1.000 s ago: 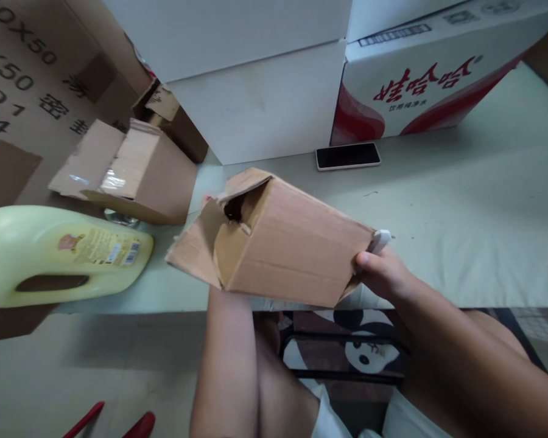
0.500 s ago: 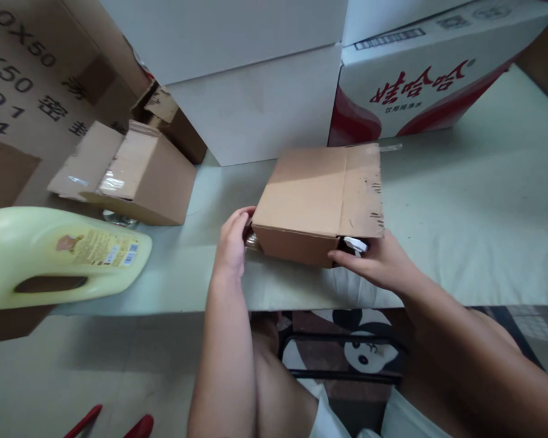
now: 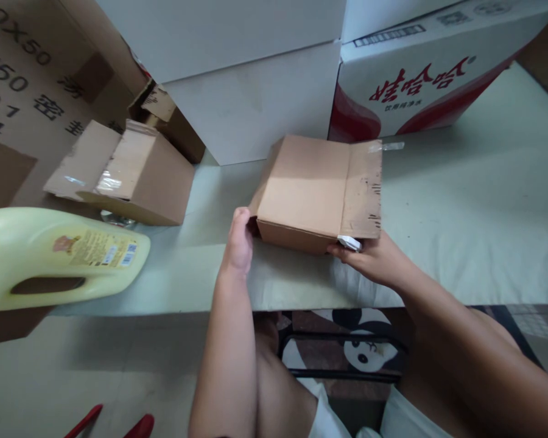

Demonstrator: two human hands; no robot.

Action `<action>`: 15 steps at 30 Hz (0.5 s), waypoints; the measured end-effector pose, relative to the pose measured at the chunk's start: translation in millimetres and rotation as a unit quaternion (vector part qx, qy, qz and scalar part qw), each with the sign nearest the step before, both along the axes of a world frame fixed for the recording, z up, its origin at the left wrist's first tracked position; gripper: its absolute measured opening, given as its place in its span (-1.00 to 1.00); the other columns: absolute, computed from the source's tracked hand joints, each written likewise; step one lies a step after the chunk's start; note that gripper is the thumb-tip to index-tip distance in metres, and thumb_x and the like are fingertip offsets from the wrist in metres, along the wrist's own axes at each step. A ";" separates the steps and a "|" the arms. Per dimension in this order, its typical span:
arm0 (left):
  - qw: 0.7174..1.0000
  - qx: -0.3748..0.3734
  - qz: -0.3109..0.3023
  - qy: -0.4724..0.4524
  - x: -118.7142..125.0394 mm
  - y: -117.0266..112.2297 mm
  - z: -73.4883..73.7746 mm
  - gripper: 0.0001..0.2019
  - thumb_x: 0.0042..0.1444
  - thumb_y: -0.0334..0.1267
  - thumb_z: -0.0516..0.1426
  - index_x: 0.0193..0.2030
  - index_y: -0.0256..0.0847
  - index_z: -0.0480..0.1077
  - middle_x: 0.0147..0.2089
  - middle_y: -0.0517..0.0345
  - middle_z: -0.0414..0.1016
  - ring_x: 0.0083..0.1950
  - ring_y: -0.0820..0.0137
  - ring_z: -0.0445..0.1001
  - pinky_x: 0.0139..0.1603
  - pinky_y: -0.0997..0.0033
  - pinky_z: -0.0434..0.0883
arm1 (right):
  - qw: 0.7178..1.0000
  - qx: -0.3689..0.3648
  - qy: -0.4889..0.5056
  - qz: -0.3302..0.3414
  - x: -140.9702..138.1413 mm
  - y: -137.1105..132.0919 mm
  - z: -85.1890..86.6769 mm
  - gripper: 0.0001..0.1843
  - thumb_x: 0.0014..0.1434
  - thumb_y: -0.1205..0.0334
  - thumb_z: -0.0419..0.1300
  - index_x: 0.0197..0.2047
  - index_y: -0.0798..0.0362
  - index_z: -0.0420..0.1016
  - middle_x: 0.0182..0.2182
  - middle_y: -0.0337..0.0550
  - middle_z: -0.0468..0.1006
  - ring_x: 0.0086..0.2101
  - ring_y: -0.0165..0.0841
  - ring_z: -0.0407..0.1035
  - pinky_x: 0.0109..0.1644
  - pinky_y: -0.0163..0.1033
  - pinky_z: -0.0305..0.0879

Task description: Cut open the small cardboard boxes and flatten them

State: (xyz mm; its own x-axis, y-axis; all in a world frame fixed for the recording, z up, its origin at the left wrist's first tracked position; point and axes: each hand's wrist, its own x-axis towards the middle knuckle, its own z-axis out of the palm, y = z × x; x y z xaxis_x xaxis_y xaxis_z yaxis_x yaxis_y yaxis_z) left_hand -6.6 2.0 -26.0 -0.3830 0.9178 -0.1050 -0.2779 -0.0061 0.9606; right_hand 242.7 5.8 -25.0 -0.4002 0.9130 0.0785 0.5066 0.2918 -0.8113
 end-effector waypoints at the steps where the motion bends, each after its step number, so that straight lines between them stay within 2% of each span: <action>1: 1.000 0.014 0.002 -0.023 1.1 0.8 3.0 -0.66 -0.01 0.11 0.19 -0.35 -0.13 0.33 -0.30 0.10 0.50 -0.09 0.20 0.50 -0.12 0.26 0.41 | 1.000 -0.003 -0.001 -0.001 0.3 0.0 0.5 -0.75 0.13 0.10 0.23 -0.16 0.02 0.60 -0.13 0.00 0.65 -0.07 -0.07 0.52 -0.03 0.00 0.44; 4: 0.997 0.027 0.027 -0.072 2.1 2.6 9.8 -0.69 -0.03 0.05 0.20 -0.32 -0.11 0.30 -0.32 0.18 0.46 -0.16 0.26 0.50 -0.17 0.31 0.40 | 1.000 -0.015 -0.014 -0.015 0.5 0.3 4.6 -0.75 0.13 0.06 0.23 -0.21 0.04 0.59 -0.17 0.03 0.65 -0.13 -0.07 0.53 -0.10 -0.03 0.43; 8: 0.996 -0.013 0.067 -0.066 -1.2 3.5 12.0 -0.70 -0.04 0.02 0.20 -0.27 -0.13 0.37 -0.33 0.19 0.44 -0.31 0.36 0.44 -0.34 0.40 0.34 | 0.998 -0.033 -0.022 -0.051 -0.5 1.5 11.6 -0.68 0.11 0.01 0.25 -0.18 0.05 0.57 -0.19 0.04 0.65 -0.18 -0.08 0.53 -0.18 -0.08 0.41; 11: 0.997 -0.038 0.063 -0.040 -6.2 3.3 11.0 -0.69 -0.07 0.04 0.19 -0.35 -0.17 0.39 -0.44 0.20 0.36 -0.48 0.45 0.30 -0.52 0.46 0.19 | 0.992 -0.063 -0.049 -0.102 -1.2 3.9 14.1 -0.68 0.07 -0.04 0.25 -0.31 0.07 0.53 -0.39 -0.02 0.62 -0.35 -0.13 0.51 -0.33 -0.14 0.34; 13: 0.998 -0.035 0.057 -0.021 -9.1 3.0 9.6 -0.71 -0.08 0.02 0.20 -0.39 -0.17 0.39 -0.45 0.21 0.34 -0.49 0.46 0.27 -0.53 0.48 0.16 | 0.989 -0.066 -0.049 -0.119 -1.5 5.6 14.1 -0.67 0.06 -0.05 0.25 -0.33 0.08 0.51 -0.45 -0.06 0.59 -0.40 -0.16 0.48 -0.38 -0.16 0.32; 15: 0.999 -0.019 0.051 0.000 -10.7 2.4 7.8 -0.74 -0.07 -0.01 0.22 -0.42 -0.17 0.38 -0.43 0.19 0.35 -0.43 0.44 0.30 -0.47 0.48 0.21 | 0.993 -0.049 -0.017 -0.110 -1.8 6.8 13.2 -0.65 0.05 -0.03 0.25 -0.24 0.08 0.52 -0.37 -0.03 0.62 -0.34 -0.14 0.50 -0.31 -0.14 0.36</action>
